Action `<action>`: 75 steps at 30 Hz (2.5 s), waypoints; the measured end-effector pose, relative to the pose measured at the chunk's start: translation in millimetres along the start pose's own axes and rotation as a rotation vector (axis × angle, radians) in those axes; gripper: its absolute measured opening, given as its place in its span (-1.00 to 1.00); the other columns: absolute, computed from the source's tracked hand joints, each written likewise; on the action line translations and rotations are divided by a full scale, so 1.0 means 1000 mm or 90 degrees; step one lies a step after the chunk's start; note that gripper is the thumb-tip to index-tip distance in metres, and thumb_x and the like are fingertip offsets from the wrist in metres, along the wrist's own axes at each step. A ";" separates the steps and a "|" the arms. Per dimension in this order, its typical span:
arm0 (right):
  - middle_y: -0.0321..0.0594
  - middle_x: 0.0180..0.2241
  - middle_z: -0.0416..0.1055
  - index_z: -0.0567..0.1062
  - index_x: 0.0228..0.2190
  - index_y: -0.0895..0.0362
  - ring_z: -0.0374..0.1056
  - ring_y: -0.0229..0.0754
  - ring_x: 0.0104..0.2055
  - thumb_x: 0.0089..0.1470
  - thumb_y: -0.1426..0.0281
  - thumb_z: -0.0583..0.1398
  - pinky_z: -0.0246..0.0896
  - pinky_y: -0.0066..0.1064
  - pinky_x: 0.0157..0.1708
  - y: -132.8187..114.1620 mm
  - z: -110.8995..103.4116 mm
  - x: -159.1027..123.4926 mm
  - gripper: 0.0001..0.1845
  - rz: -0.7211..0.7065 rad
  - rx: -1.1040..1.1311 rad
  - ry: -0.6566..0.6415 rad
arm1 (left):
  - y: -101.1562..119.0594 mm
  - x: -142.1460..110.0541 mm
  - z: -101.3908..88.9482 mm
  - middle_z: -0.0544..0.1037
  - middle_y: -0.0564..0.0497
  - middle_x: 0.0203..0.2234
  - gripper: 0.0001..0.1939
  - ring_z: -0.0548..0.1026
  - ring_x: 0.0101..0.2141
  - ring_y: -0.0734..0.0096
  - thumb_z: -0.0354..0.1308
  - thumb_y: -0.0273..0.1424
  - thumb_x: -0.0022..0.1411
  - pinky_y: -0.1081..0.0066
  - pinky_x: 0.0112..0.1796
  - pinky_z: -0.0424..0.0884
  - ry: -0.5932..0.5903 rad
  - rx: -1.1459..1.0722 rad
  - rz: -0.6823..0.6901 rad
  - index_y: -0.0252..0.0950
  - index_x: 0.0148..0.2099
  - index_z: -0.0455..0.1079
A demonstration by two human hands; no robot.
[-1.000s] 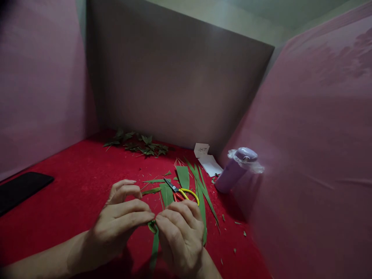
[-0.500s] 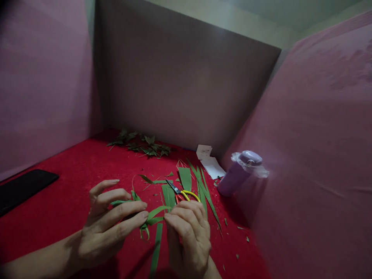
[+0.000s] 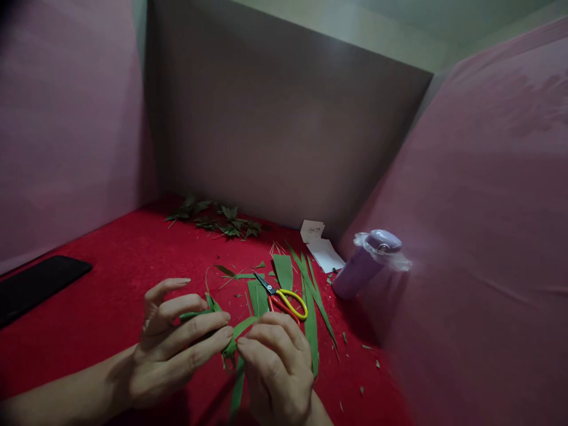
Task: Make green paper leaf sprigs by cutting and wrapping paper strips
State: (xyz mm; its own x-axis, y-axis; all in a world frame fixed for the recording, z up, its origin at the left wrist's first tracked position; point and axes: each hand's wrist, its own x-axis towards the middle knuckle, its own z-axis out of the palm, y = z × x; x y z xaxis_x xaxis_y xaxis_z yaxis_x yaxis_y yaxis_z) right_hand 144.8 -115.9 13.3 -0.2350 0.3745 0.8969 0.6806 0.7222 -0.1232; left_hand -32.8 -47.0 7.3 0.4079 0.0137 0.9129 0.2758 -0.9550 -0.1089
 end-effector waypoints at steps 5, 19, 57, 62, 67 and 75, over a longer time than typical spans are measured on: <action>-0.17 -0.43 0.44 0.41 -0.20 0.14 0.37 -0.20 -0.38 -0.04 0.68 0.09 0.37 -0.21 -0.29 0.001 0.001 -0.001 -0.65 -0.003 0.012 -0.018 | 0.000 0.002 0.001 0.60 0.04 -0.42 -0.73 0.34 -0.26 0.32 -0.06 -0.57 0.24 0.03 0.01 0.08 0.019 -0.032 -0.007 -0.29 -0.24 0.48; -0.19 -0.42 0.42 0.43 -0.24 0.12 0.35 -0.19 -0.40 0.04 0.66 0.06 0.32 -0.19 -0.30 0.000 0.004 -0.002 -0.70 0.065 0.116 -0.002 | 0.000 0.008 0.001 0.59 0.05 -0.44 -0.73 0.34 -0.30 0.33 -0.07 -0.56 0.26 0.07 -0.04 0.11 -0.013 -0.063 -0.030 -0.29 -0.25 0.46; -0.24 -0.32 0.22 0.40 -0.46 0.08 0.19 -0.20 -0.27 0.04 0.35 0.19 0.12 -0.37 -0.26 0.006 0.002 -0.003 -0.91 0.524 0.580 -0.121 | 0.000 0.005 0.000 0.58 -0.01 -0.43 -0.74 0.37 -0.26 0.30 -0.04 -0.60 0.19 -0.01 0.01 0.11 -0.018 0.032 0.056 -0.38 -0.24 0.48; -0.21 -0.31 0.25 0.41 -0.46 0.09 0.19 -0.16 -0.24 0.01 0.34 0.21 0.12 -0.32 -0.22 0.006 -0.001 -0.002 -0.91 0.496 0.589 -0.132 | -0.001 0.009 0.000 0.58 0.02 -0.45 -0.74 0.37 -0.28 0.33 -0.05 -0.57 0.23 0.06 -0.01 0.12 -0.011 0.019 0.031 -0.34 -0.26 0.48; -0.22 -0.35 0.25 0.40 -0.46 0.09 0.19 -0.15 -0.26 0.01 0.32 0.20 0.12 -0.28 -0.20 0.006 -0.003 -0.002 -0.89 0.471 0.555 -0.146 | -0.002 0.011 0.001 0.57 0.04 -0.47 -0.74 0.35 -0.29 0.33 -0.05 -0.59 0.23 0.06 -0.01 0.10 -0.014 0.010 0.014 -0.33 -0.27 0.48; -0.21 -0.33 0.27 0.42 -0.42 0.08 0.21 -0.15 -0.23 0.03 0.39 0.19 0.17 -0.29 -0.21 0.005 -0.001 -0.005 -0.97 0.482 0.513 -0.133 | 0.000 0.010 0.002 0.56 0.03 -0.48 -0.74 0.37 -0.28 0.34 -0.06 -0.59 0.22 0.08 0.01 0.09 -0.027 0.007 0.015 -0.32 -0.28 0.47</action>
State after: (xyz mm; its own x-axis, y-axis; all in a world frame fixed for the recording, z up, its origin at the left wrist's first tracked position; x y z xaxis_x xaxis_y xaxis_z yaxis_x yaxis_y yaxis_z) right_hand 150.5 -114.7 8.7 -0.1151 0.9112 0.3955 0.0681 0.4044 -0.9120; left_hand -26.8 -46.4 16.0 0.4511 0.0045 0.8924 0.2749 -0.9521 -0.1342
